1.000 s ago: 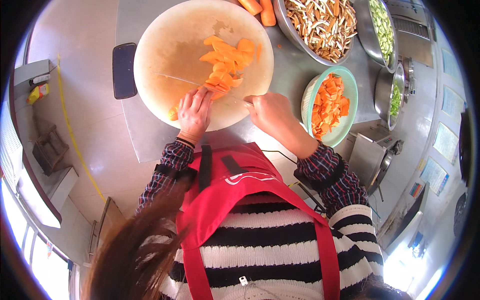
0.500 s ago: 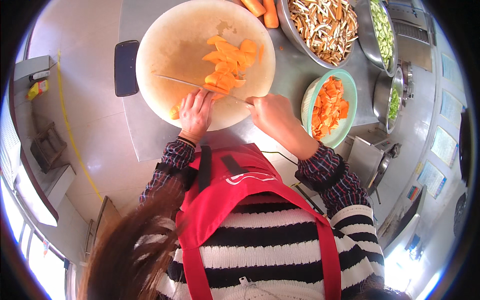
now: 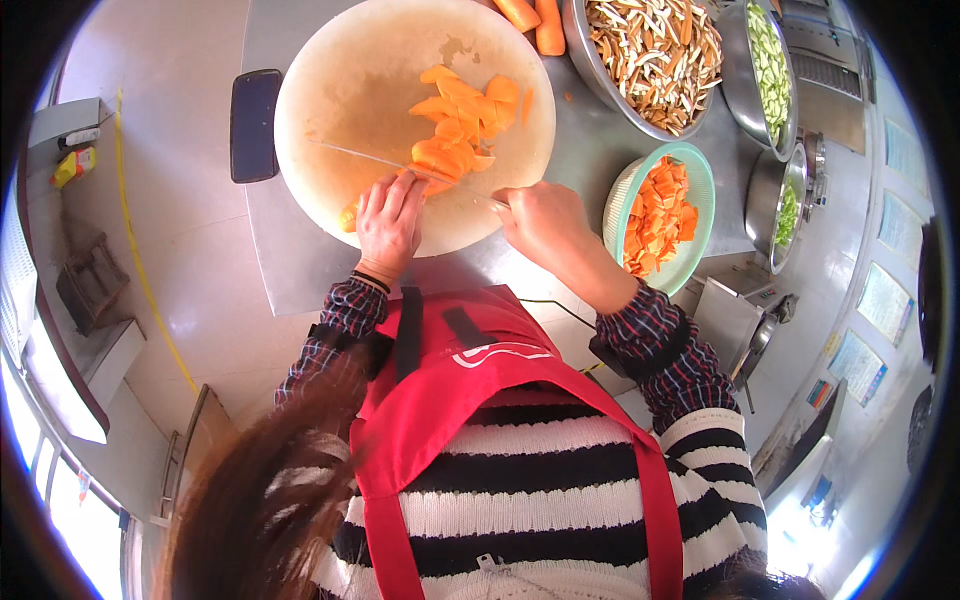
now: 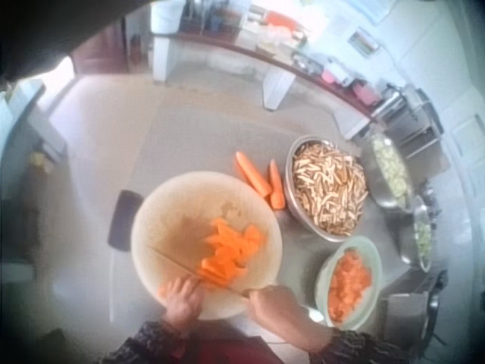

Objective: The person slices peeled carrots into thin pieces on a cutting board using a knife. The sliced carrots are collected in a bowl. The person briefly walks to a stove area and returns to continue slicing.

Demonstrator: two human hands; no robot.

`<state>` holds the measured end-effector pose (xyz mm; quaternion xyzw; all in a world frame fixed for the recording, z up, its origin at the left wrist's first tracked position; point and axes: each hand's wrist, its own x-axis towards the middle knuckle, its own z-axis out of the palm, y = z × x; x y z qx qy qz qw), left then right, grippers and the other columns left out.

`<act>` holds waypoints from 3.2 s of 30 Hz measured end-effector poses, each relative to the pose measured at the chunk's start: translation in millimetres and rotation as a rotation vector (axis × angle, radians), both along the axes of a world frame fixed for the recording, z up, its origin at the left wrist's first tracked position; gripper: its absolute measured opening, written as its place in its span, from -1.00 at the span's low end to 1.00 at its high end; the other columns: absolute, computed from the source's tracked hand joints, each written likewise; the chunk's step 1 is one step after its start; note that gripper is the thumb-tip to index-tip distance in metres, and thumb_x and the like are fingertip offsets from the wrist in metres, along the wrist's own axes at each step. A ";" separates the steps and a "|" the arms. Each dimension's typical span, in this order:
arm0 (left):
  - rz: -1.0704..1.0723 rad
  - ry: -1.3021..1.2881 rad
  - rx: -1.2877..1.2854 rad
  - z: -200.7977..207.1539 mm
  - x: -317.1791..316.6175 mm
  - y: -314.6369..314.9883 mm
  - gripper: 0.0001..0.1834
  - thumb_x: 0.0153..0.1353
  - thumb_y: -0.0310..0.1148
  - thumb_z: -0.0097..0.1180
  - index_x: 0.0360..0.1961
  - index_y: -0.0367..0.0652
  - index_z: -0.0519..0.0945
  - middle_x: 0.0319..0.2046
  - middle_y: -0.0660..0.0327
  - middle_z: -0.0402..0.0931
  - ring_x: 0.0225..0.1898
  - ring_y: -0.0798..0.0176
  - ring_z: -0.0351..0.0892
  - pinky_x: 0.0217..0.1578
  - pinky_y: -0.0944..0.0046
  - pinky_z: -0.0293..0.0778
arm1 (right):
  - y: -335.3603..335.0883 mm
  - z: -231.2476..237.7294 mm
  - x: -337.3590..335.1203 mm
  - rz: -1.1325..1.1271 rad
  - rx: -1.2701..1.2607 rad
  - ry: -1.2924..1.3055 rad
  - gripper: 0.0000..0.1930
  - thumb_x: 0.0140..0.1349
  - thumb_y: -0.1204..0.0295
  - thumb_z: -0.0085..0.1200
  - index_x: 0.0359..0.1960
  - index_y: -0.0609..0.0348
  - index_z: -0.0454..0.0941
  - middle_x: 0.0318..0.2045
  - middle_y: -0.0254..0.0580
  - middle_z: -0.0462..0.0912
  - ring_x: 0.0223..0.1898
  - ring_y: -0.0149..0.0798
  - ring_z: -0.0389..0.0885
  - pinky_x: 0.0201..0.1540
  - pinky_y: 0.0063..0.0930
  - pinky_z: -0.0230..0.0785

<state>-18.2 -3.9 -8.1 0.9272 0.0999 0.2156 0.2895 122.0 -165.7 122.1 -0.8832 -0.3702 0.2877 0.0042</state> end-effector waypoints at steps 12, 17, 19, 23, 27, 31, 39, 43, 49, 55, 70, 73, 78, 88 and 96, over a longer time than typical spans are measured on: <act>0.031 -0.006 -0.034 -3.9 -2.2 -0.4 -0.76 0.21 -0.37 0.22 -0.10 -0.14 0.64 -0.08 0.19 0.57 -0.06 0.04 0.54 -0.11 0.03 0.43 | 22.6 -35.0 -3.5 0.040 0.106 -0.055 -0.80 0.32 0.26 0.09 -0.23 0.00 0.74 -0.53 0.03 0.66 -0.45 0.13 0.67 -0.34 -0.02 0.52; 0.028 -0.038 -0.005 -5.0 -2.4 -0.4 -0.76 0.21 -0.36 0.22 -0.10 -0.15 0.64 -0.09 0.19 0.57 -0.07 0.04 0.54 -0.12 0.03 0.43 | 1.6 -0.6 -9.5 0.007 -0.038 -0.036 -0.82 0.29 0.28 0.10 -0.28 -0.01 0.74 -0.52 -0.01 0.68 -0.45 0.11 0.68 -0.35 -0.02 0.52; 0.022 -0.025 -0.005 -5.7 -2.8 0.2 -0.76 0.21 -0.37 0.22 -0.10 -0.15 0.64 -0.09 0.19 0.57 -0.07 0.03 0.54 -0.11 0.02 0.43 | 9.3 -13.0 -12.9 0.034 -0.018 -0.088 -0.83 0.28 0.29 0.11 -0.30 0.00 0.74 -0.54 -0.03 0.67 -0.46 0.11 0.68 -0.36 -0.02 0.51; 0.007 0.011 0.008 -5.2 -6.4 0.9 -0.77 0.21 -0.38 0.22 -0.10 -0.14 0.65 -0.08 0.18 0.56 -0.04 0.03 0.54 -0.09 0.03 0.43 | 36.0 -53.9 -13.9 0.076 0.085 -0.134 -0.79 0.29 0.26 0.12 -0.30 0.07 0.73 -0.59 -0.01 0.65 -0.48 0.12 0.67 -0.39 -0.01 0.50; 0.054 -0.009 0.028 -3.8 -7.5 0.8 -0.76 0.22 -0.39 0.20 -0.09 -0.12 0.65 -0.06 0.18 0.56 0.00 0.03 0.54 -0.05 0.04 0.43 | 20.1 -32.6 -1.1 0.053 0.084 -0.057 -0.77 0.31 0.22 0.11 -0.26 0.04 0.75 -0.54 0.02 0.66 -0.45 0.11 0.68 -0.35 -0.02 0.51; 0.049 -0.006 0.004 -2.8 -8.2 0.9 -0.75 0.22 -0.39 0.19 -0.07 -0.11 0.65 -0.04 0.19 0.56 0.02 0.04 0.54 -0.03 0.05 0.43 | 0.7 -1.2 -6.0 0.009 -0.033 -0.011 -0.77 0.31 0.23 0.12 -0.25 0.03 0.76 -0.51 0.04 0.68 -0.42 0.10 0.69 -0.32 -0.04 0.52; 0.033 -0.011 0.009 -4.5 -9.0 2.1 -0.68 0.17 -0.41 0.20 -0.01 -0.13 0.64 0.00 0.24 0.56 -0.01 0.09 0.54 -0.05 0.07 0.44 | 36.0 -58.3 -15.4 0.064 0.016 -0.113 -0.78 0.29 0.24 0.13 -0.24 0.02 0.77 -0.54 0.05 0.67 -0.44 0.09 0.69 -0.32 -0.06 0.53; 0.059 -0.032 -0.003 -5.9 -9.4 2.3 -0.72 0.19 -0.40 0.20 -0.05 -0.14 0.64 -0.02 0.21 0.56 0.00 0.07 0.54 -0.05 0.06 0.44 | 20.5 -24.5 -5.5 0.040 0.072 -0.019 -0.78 0.29 0.23 0.13 -0.23 0.03 0.76 -0.55 0.03 0.67 -0.44 0.09 0.69 -0.32 -0.06 0.53; 0.046 -0.020 -0.027 -6.9 -9.9 2.6 -0.77 0.20 -0.39 0.22 -0.10 -0.12 0.63 -0.08 0.18 0.56 0.00 0.03 0.53 -0.05 0.02 0.44 | 16.5 -23.5 -11.4 0.058 -0.016 -0.051 -0.78 0.30 0.26 0.12 -0.20 0.04 0.74 -0.54 0.01 0.68 -0.42 0.08 0.70 -0.32 -0.04 0.52; 0.058 -0.003 -0.003 -5.7 -16.2 1.4 -0.75 0.20 -0.39 0.22 -0.07 -0.11 0.64 -0.07 0.20 0.56 0.02 0.03 0.53 -0.03 0.02 0.43 | 29.3 -52.7 -16.7 0.065 0.059 -0.059 -0.79 0.30 0.28 0.11 -0.18 0.04 0.74 -0.53 0.00 0.68 -0.42 0.09 0.69 -0.33 -0.04 0.52; 0.067 0.006 -0.015 -6.6 -18.5 3.1 -0.74 0.20 -0.39 0.21 -0.06 -0.11 0.64 -0.03 0.19 0.56 0.02 0.04 0.54 0.00 0.05 0.43 | 40.8 -49.2 -18.4 0.068 0.050 -0.047 -0.79 0.29 0.28 0.12 -0.22 0.03 0.77 -0.56 0.06 0.66 -0.44 0.11 0.68 -0.32 -0.03 0.52; 0.094 -0.006 -0.030 -7.4 -18.4 3.2 -0.74 0.20 -0.40 0.21 -0.06 -0.12 0.64 -0.03 0.18 0.56 0.01 0.04 0.54 -0.01 0.06 0.43 | 24.6 -18.2 -7.6 0.045 0.055 0.009 -0.80 0.29 0.29 0.12 -0.27 0.05 0.76 -0.55 0.06 0.66 -0.44 0.11 0.68 -0.32 -0.02 0.52; 0.075 -0.001 -0.032 -8.4 -17.4 4.5 -0.74 0.19 -0.41 0.21 -0.07 -0.13 0.63 -0.02 0.19 0.56 0.01 0.04 0.54 -0.01 0.05 0.43 | 20.6 -14.1 -15.2 0.027 0.006 -0.016 -0.79 0.28 0.28 0.13 -0.32 0.11 0.75 -0.54 0.04 0.67 -0.45 0.11 0.69 -0.31 -0.02 0.52; 0.116 0.007 0.004 -8.3 -22.1 4.2 -0.72 0.18 -0.41 0.21 -0.05 -0.09 0.63 0.00 0.24 0.56 0.03 0.05 0.53 0.03 0.05 0.40 | 30.5 -21.0 -8.5 0.057 0.052 0.010 -0.78 0.28 0.27 0.13 -0.36 0.11 0.74 -0.56 0.05 0.66 -0.47 0.10 0.68 -0.35 -0.02 0.51; 0.111 0.034 -0.010 -8.1 -22.3 5.7 -0.74 0.20 -0.36 0.21 -0.06 -0.07 0.64 -0.04 0.22 0.56 0.03 0.03 0.52 0.04 0.04 0.39 | 41.8 -49.5 -25.1 0.084 0.089 -0.067 -0.78 0.28 0.28 0.13 -0.34 0.11 0.74 -0.58 0.06 0.65 -0.47 0.12 0.68 -0.35 -0.03 0.51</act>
